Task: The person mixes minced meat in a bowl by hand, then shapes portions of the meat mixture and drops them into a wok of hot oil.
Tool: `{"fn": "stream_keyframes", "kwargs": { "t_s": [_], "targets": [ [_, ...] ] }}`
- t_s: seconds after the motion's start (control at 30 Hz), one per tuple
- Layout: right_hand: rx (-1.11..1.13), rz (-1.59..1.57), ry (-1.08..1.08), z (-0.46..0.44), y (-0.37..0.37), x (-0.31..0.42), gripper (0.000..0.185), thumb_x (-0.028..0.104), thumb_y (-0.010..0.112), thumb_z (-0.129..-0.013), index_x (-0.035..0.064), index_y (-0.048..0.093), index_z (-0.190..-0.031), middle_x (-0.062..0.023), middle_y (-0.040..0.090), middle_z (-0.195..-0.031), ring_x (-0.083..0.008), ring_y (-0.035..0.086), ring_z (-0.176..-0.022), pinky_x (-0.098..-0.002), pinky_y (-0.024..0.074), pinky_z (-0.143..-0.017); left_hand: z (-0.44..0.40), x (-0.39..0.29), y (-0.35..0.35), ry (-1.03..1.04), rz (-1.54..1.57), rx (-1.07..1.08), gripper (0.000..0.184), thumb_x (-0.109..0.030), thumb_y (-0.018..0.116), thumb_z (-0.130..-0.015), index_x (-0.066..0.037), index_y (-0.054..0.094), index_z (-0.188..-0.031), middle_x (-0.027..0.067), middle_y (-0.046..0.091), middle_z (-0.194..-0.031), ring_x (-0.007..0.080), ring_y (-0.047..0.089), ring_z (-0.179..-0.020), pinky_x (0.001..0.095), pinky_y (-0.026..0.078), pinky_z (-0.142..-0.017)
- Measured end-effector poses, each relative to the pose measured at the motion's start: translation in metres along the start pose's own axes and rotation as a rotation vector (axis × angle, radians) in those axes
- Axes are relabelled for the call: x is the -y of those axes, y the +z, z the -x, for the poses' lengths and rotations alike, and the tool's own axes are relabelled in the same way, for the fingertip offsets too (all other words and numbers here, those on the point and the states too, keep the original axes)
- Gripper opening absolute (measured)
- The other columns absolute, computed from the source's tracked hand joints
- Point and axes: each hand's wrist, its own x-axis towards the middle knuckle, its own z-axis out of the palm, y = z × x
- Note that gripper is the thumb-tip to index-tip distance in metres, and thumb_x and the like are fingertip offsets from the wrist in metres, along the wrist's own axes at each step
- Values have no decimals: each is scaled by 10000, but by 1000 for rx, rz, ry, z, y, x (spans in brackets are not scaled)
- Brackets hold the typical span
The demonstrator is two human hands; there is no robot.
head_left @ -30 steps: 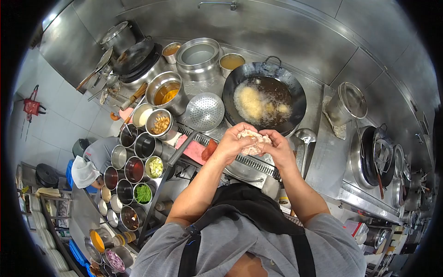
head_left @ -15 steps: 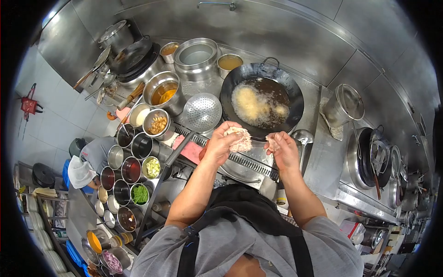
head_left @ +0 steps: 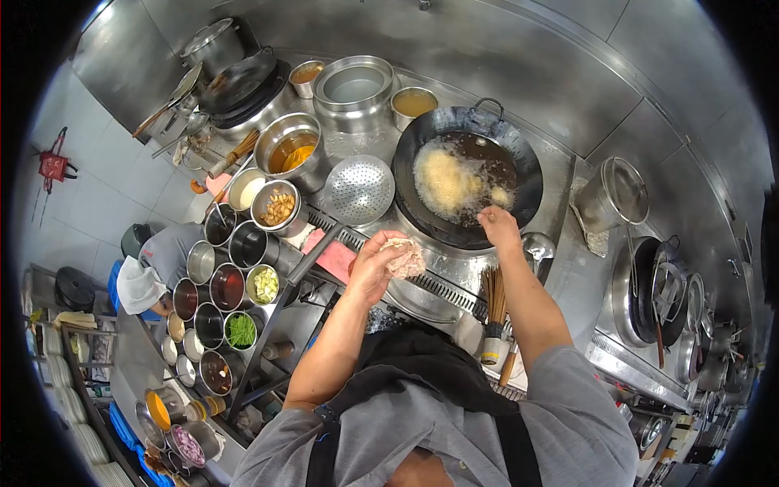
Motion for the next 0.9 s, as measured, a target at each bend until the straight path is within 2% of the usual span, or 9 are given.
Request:
{"fn": "stream_keyframes", "kwargs": {
  "t_s": [0.17, 0.23, 0.27, 0.37, 0.47, 0.57, 0.67, 0.83, 0.9],
  "targets": [
    [-91, -149, 78, -4, -6, -12, 254, 105, 575, -840, 59, 648, -1080, -161, 671, -1005, -298, 639, -942, -353, 478, -845, 4, -1, -5, 0, 8, -14, 192, -62, 584, -860, -42, 550, -1049, 86, 635, -945, 179, 637, -851, 309, 525, -731],
    [-284, -367, -64, 2, -9, -23, 247, 12, 530, -861, 6, 625, -1089, -87, 663, -953, -183, 621, -885, -294, 482, -815, 2, -1, -6, -1, 11, -7, 197, -60, 577, -862, -42, 548, -1055, 85, 635, -952, 178, 635, -852, 309, 524, -731],
    [-243, -460, -52, 12, -14, -17, 263, -25, 524, -857, -3, 613, -1103, -70, 647, -988, -146, 600, -923, -271, 481, -810, 0, 2, -8, 15, 1, -17, 203, -64, 571, -866, -40, 546, -1067, 81, 634, -959, 176, 634, -850, 307, 523, -732],
    [21, -742, 86, 74, -33, 39, 227, 88, 587, -880, 55, 633, -1100, -44, 665, -997, -131, 607, -924, -271, 485, -810, -3, 6, 0, 62, -12, 2, 211, -71, 557, -878, -38, 543, -1086, 76, 633, -971, 171, 630, -855, 299, 517, -747],
    [280, -852, 39, 119, 3, 63, 472, 161, 704, -826, 32, 531, -1246, -74, 624, -1111, -169, 588, -1008, -319, 484, -890, -4, 14, 23, 134, -33, 54, 215, -74, 542, -889, -37, 540, -1100, 78, 629, -997, 164, 623, -882, 289, 507, -775],
    [406, -1222, 104, 131, 13, 97, 562, 103, 721, -806, -20, 456, -1286, -113, 606, -1116, -180, 596, -1002, -300, 524, -793, -5, 25, 39, 204, -81, 154, 271, -59, 517, -896, -36, 503, -1166, 103, 599, -1112, 169, 591, -1006, 294, 477, -863],
    [241, -1297, 18, 121, 4, 101, 503, 56, 697, -816, -24, 469, -1257, -94, 616, -1087, -159, 612, -950, -273, 529, -744, -1, 21, 50, 336, -46, 268, 477, -21, 520, -875, -53, 371, -1327, 156, 516, -1264, 227, 495, -1193, 340, 406, -993],
    [199, -1112, -142, 114, -29, 104, 342, -16, 647, -810, -30, 543, -1136, -76, 636, -1014, -122, 620, -879, -255, 520, -743, 1, -10, 54, 442, -22, 266, 557, -26, 537, -869, -59, 326, -1384, 147, 509, -1271, 228, 504, -1182, 370, 415, -987],
    [98, -819, -327, 108, -38, 108, 284, -23, 646, -773, -27, 584, -1050, -76, 640, -975, -125, 621, -853, -257, 518, -727, -4, -23, 46, 48, -33, 356, 517, -57, 557, -877, -52, 371, -1359, 127, 529, -1238, 216, 541, -1125, 367, 469, -927]
  ]
}}
